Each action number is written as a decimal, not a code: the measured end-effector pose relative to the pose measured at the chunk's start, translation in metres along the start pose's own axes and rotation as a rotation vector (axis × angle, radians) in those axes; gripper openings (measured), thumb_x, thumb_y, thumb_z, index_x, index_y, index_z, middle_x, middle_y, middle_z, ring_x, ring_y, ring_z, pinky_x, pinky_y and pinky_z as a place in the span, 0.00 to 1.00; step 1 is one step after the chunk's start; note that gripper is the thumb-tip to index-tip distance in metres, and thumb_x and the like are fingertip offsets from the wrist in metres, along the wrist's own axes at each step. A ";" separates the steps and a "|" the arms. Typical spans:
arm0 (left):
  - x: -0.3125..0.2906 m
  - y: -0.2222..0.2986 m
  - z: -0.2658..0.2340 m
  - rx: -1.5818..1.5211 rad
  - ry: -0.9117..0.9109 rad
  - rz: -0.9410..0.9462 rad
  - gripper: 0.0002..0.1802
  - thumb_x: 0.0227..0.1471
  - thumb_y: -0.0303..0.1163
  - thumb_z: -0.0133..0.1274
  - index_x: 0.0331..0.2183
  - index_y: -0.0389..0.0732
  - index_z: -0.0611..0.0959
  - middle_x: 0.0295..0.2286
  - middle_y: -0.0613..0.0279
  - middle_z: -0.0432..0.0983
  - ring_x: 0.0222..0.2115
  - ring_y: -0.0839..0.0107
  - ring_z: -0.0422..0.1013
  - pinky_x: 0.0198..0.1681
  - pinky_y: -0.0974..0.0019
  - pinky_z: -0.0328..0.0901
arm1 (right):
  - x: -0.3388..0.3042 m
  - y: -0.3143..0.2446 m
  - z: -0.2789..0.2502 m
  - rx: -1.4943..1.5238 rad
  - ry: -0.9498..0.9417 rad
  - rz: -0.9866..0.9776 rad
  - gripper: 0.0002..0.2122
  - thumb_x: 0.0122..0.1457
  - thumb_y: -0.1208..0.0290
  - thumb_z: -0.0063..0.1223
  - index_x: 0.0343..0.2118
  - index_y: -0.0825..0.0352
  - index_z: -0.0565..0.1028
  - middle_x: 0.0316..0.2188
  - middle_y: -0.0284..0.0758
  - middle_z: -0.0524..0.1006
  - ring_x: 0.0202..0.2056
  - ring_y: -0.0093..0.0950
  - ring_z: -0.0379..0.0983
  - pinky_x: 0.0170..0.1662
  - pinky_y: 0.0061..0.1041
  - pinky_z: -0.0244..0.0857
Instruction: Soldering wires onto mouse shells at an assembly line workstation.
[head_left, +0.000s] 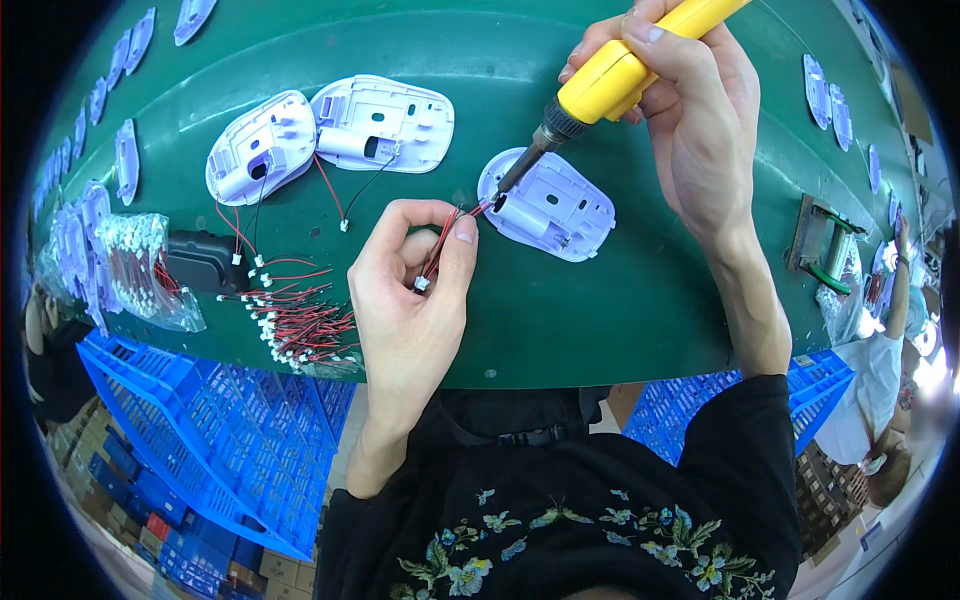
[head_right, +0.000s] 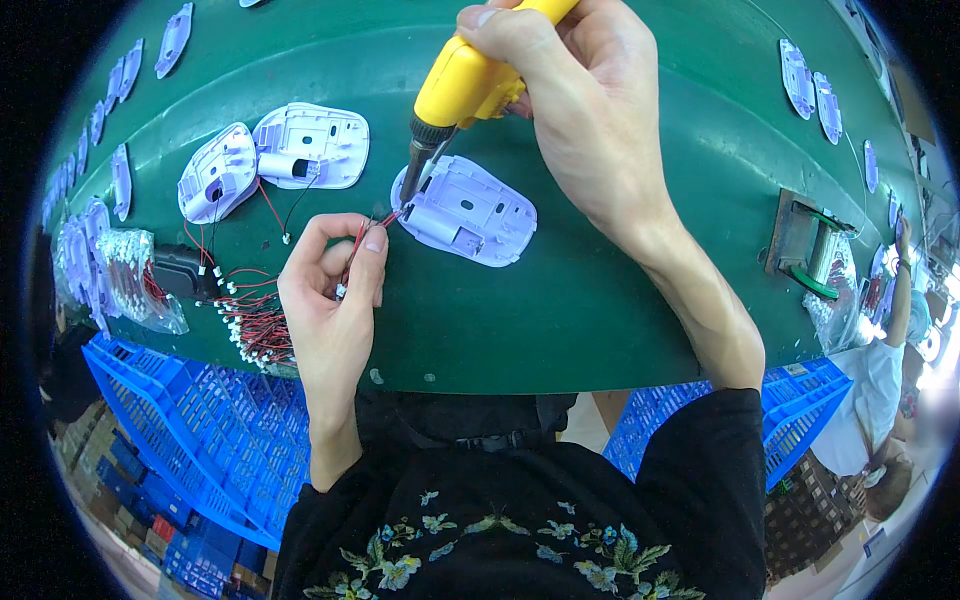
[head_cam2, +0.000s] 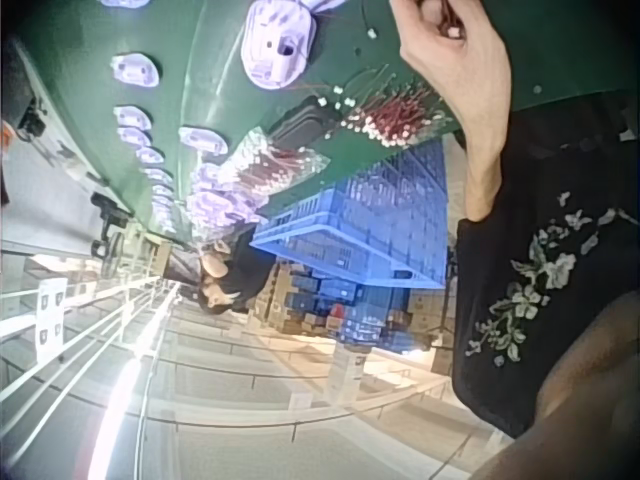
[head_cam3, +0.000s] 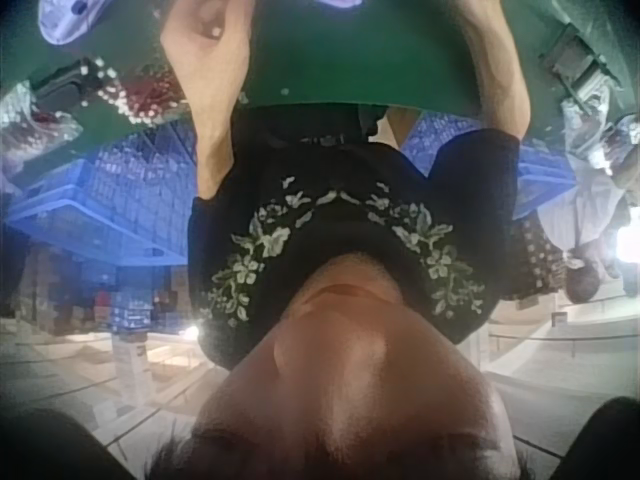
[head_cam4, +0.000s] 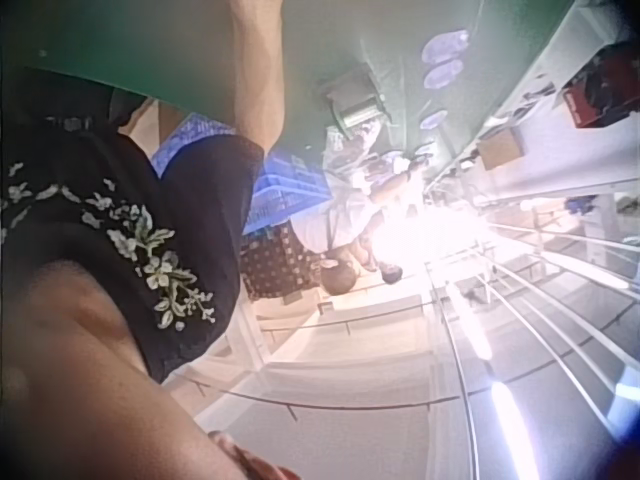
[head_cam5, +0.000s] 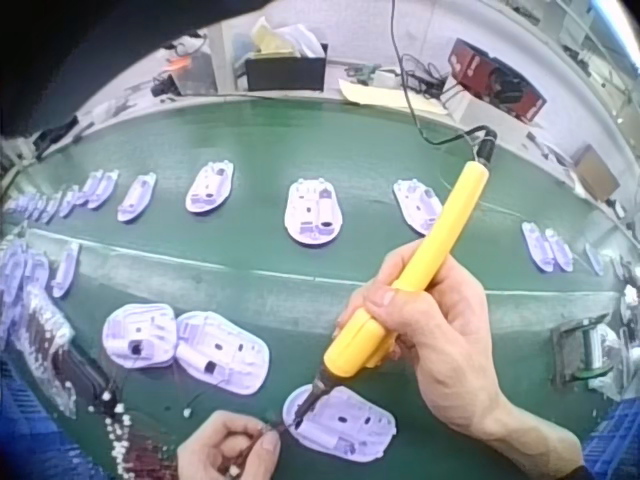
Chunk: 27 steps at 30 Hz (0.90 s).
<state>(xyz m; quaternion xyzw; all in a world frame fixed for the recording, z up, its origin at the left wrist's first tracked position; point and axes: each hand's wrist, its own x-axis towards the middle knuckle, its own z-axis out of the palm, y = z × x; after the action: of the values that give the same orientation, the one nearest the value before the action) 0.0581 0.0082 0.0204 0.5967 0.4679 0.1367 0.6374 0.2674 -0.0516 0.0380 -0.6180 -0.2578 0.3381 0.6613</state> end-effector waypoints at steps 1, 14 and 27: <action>0.000 0.000 0.000 0.007 -0.002 -0.001 0.05 0.62 0.26 0.57 0.36 0.33 0.79 0.15 0.77 0.66 0.18 0.90 0.54 0.21 0.75 0.45 | 0.000 0.000 -0.001 0.000 0.000 0.000 0.09 0.65 0.69 0.51 0.42 0.67 0.68 0.32 0.42 0.81 0.32 0.24 0.78 0.34 0.18 0.68; 0.000 0.000 -0.002 0.055 -0.049 -0.013 0.07 0.64 0.29 0.56 0.38 0.34 0.78 0.18 0.73 0.71 0.18 0.88 0.60 0.20 0.78 0.50 | -0.001 -0.007 0.005 -0.027 0.051 0.079 0.09 0.65 0.71 0.50 0.43 0.68 0.68 0.32 0.43 0.81 0.33 0.26 0.79 0.35 0.19 0.69; 0.001 -0.001 -0.002 0.059 -0.039 -0.001 0.07 0.64 0.29 0.56 0.38 0.35 0.79 0.18 0.73 0.72 0.18 0.87 0.60 0.21 0.77 0.50 | -0.001 -0.001 0.001 0.019 0.008 -0.023 0.09 0.65 0.70 0.50 0.44 0.68 0.67 0.32 0.44 0.81 0.33 0.26 0.79 0.34 0.18 0.68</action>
<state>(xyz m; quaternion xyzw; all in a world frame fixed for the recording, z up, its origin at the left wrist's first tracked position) 0.0567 0.0103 0.0194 0.6174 0.4595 0.1108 0.6287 0.2661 -0.0518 0.0388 -0.6099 -0.2590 0.3307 0.6720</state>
